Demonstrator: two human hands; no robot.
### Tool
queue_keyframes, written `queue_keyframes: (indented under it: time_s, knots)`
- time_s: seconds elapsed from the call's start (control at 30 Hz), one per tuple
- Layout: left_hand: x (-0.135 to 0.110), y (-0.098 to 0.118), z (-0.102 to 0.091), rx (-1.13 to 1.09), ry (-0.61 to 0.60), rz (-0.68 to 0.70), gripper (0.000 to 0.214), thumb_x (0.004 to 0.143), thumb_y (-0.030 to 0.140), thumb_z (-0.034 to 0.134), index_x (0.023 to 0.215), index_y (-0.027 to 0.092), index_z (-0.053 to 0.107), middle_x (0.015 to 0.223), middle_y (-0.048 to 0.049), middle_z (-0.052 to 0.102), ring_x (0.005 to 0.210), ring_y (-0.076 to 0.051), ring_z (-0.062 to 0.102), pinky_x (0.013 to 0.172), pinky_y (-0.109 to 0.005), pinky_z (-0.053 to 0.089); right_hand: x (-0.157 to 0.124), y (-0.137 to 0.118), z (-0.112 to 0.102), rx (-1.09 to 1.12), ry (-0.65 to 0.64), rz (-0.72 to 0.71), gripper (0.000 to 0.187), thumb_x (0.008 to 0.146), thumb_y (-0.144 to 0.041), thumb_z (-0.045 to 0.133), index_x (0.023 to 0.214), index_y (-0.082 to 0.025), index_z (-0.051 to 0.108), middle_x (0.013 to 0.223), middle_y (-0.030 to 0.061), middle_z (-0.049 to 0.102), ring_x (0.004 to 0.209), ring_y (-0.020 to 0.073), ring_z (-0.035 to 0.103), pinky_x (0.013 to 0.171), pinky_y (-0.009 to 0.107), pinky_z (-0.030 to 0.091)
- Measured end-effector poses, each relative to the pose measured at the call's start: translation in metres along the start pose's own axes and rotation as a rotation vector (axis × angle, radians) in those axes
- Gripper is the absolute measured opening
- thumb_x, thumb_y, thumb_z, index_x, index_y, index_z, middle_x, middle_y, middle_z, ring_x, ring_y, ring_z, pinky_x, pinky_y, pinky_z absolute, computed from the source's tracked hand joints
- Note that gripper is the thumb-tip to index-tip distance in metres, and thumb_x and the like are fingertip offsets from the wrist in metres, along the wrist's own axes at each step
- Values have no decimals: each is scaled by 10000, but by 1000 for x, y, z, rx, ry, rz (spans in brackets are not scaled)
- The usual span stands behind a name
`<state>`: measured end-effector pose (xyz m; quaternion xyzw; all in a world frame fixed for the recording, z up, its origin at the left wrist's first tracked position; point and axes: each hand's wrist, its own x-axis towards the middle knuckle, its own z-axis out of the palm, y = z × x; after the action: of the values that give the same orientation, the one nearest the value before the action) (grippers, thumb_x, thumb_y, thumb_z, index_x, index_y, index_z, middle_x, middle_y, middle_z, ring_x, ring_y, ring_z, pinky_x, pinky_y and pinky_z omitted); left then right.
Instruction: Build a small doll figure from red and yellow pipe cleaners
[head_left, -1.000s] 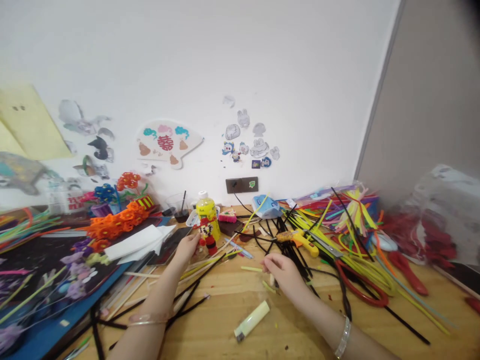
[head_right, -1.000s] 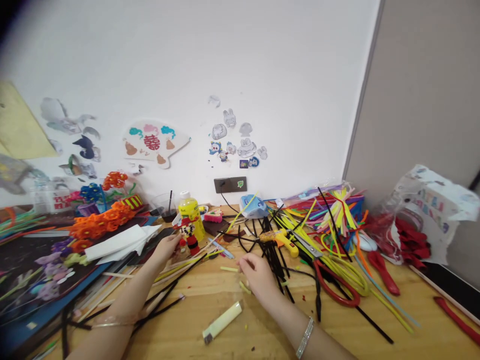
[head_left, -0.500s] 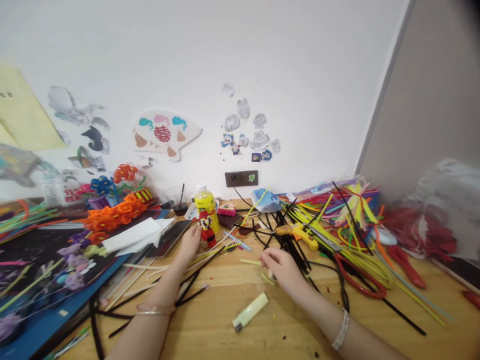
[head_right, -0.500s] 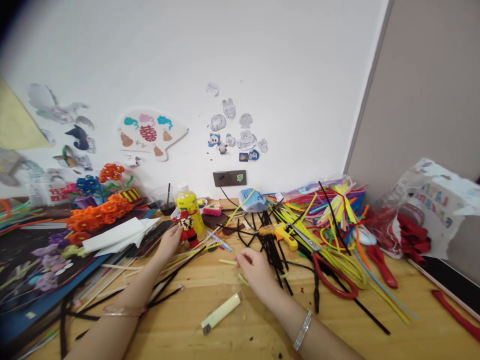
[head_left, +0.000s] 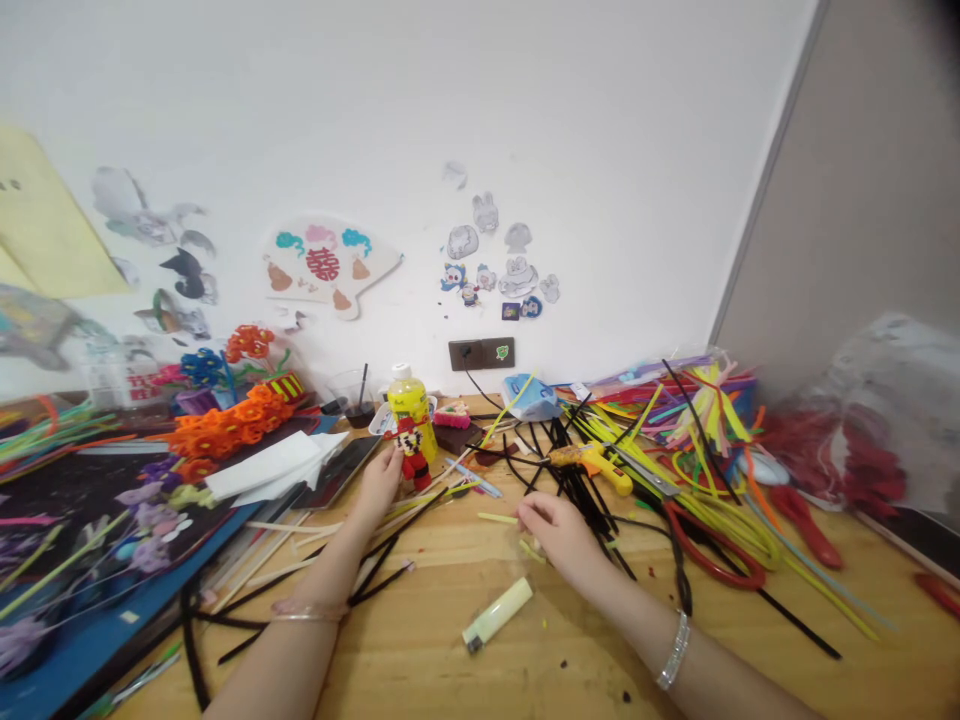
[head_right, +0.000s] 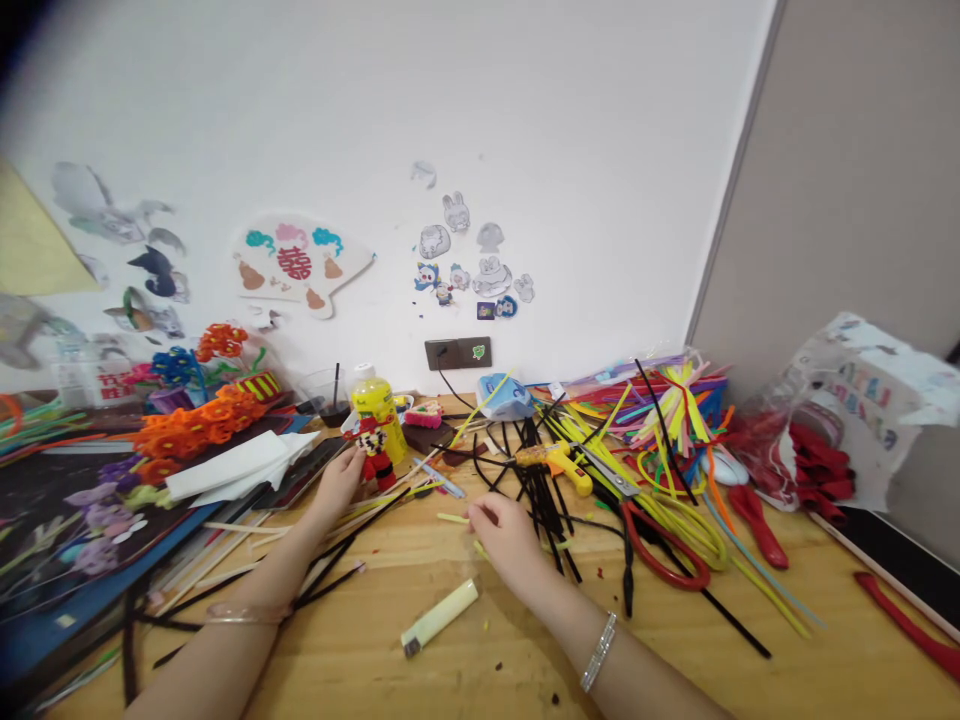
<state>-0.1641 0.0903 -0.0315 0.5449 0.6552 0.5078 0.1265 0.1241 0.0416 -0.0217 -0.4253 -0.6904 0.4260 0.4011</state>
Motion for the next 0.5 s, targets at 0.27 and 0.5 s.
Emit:
queue_keyframes:
  time_s: [0.27,0.5]
  knots:
    - [5,-7,5,47,-8,-6,366,836,453,408,858,135,587,827,-39,649,764,-162,603,737,-352,445,-2,-3,1,-23,-5,3,197,755,-251,435,617,-159,542,614,2,554,623,138,511,585,230,359]
    - [0,3,3,140,-20,-12,462,845,458,290,851,115,600,807,-62,676,760,-204,612,675,-304,462,-2,-2,1,-22,-5,-9,203,752,-259,436,613,-158,544,608,5,552,612,140,505,574,232,353]
